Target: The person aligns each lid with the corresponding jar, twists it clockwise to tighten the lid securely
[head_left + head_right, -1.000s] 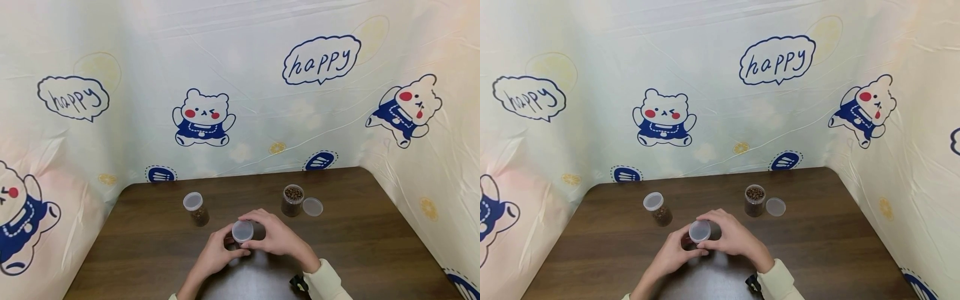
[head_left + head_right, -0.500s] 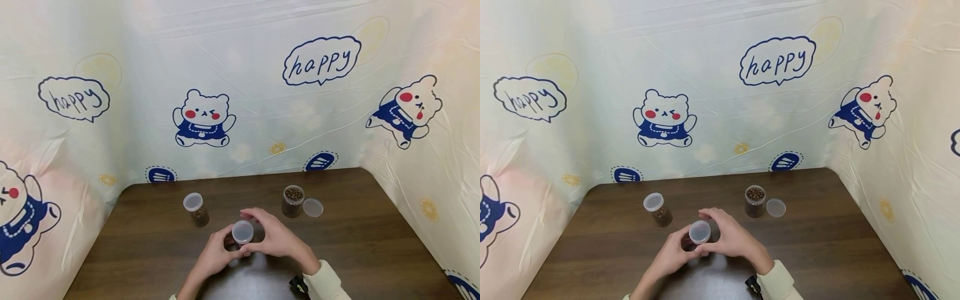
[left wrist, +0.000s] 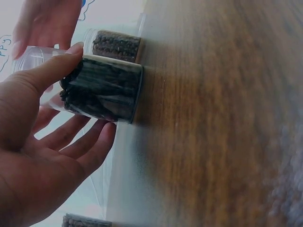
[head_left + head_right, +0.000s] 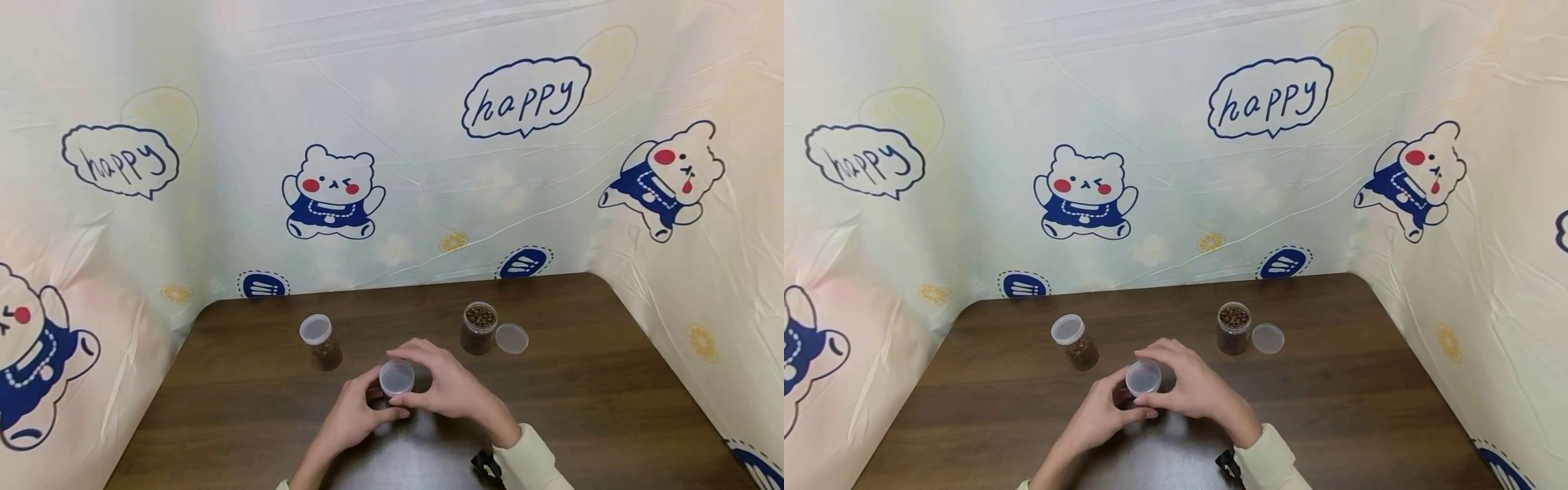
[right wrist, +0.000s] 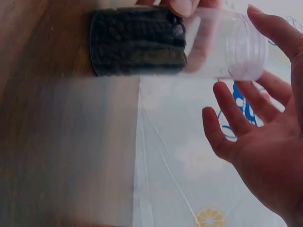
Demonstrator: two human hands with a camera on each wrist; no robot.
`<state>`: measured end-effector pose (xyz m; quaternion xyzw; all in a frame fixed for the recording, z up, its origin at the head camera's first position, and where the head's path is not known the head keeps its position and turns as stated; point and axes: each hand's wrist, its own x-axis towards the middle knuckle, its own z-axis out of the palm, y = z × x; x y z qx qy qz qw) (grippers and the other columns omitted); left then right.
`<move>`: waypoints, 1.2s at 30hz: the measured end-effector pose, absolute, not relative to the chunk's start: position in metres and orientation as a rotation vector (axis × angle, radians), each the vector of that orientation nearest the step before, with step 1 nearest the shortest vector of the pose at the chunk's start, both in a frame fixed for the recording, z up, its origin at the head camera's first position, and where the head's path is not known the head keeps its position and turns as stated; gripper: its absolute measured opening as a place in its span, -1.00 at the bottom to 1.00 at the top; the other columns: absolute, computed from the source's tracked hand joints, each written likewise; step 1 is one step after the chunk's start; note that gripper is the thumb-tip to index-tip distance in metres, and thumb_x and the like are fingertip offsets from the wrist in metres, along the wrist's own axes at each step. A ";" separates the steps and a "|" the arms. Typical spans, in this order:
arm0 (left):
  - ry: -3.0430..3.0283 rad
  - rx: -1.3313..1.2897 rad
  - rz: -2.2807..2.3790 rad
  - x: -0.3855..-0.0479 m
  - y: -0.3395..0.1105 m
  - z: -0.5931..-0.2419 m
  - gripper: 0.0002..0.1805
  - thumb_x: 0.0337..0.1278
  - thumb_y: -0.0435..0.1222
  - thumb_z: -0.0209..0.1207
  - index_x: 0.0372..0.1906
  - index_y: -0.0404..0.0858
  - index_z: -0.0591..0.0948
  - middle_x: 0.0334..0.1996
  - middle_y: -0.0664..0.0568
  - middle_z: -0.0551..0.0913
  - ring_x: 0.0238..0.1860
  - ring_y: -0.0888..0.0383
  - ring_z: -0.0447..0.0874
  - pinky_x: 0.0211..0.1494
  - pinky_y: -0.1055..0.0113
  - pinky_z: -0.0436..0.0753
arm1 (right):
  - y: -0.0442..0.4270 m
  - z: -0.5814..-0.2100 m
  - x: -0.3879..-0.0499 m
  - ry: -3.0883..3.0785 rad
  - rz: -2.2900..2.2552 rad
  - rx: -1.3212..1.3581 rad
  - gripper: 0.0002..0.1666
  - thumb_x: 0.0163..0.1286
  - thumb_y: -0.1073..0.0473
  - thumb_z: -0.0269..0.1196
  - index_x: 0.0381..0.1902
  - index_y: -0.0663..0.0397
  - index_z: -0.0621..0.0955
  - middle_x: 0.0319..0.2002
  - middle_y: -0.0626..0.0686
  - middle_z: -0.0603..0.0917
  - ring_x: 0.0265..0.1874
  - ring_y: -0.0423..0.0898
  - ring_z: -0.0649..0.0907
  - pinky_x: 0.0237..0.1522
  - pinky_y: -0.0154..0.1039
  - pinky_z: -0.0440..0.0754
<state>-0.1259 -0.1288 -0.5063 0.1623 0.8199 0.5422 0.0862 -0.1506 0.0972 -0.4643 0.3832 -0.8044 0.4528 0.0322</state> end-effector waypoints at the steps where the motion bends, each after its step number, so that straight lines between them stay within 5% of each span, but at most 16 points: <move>1: 2.443 0.481 1.612 -0.126 -0.129 -0.506 -0.40 0.00 -0.10 0.61 0.19 0.08 0.65 0.12 0.10 0.76 0.18 0.17 0.74 0.22 0.36 0.73 | 0.095 -0.465 -0.151 -2.476 1.392 1.169 -0.31 0.25 -0.04 0.58 0.31 -0.13 0.63 0.16 -0.04 0.67 0.10 -0.15 0.67 0.15 -0.20 0.69; 8: 2.443 0.490 1.613 -0.125 -0.129 -0.507 -0.38 -0.01 -0.09 0.61 0.21 0.03 0.65 0.13 0.03 0.76 0.18 0.07 0.77 0.20 0.28 0.75 | 0.089 -0.464 -0.148 -2.567 1.377 1.075 -0.34 0.22 -0.19 0.57 0.19 -0.12 0.62 0.03 -0.13 0.57 -0.06 -0.25 0.62 0.02 -0.30 0.67; 19: 2.468 0.510 1.594 -0.127 -0.128 -0.508 -0.44 0.07 -0.12 0.58 0.19 0.02 0.65 0.08 0.06 0.77 0.12 0.16 0.77 0.19 0.34 0.75 | 0.102 -0.458 -0.149 -2.583 1.287 1.238 -0.10 0.30 -0.13 0.53 0.53 -0.28 0.42 0.45 -0.08 0.51 0.41 -0.07 0.51 0.36 0.03 0.59; 27: 2.446 0.497 1.625 -0.126 -0.128 -0.507 -0.37 -0.03 -0.08 0.62 0.20 0.06 0.65 0.10 0.09 0.76 0.14 0.17 0.76 0.21 0.32 0.74 | 0.103 -0.460 -0.152 -2.504 1.245 1.317 -0.27 0.36 0.06 0.49 0.46 -0.15 0.53 0.33 -0.07 0.65 0.31 -0.09 0.57 0.32 -0.06 0.62; 36: 2.448 0.494 1.624 -0.126 -0.128 -0.507 -0.38 -0.02 -0.09 0.62 0.20 0.07 0.65 0.13 0.08 0.76 0.16 0.16 0.76 0.20 0.37 0.73 | 0.096 -0.459 -0.151 -2.528 1.251 1.229 -0.29 0.29 -0.04 0.55 0.37 -0.13 0.60 0.18 -0.10 0.67 0.16 -0.17 0.60 0.20 -0.16 0.65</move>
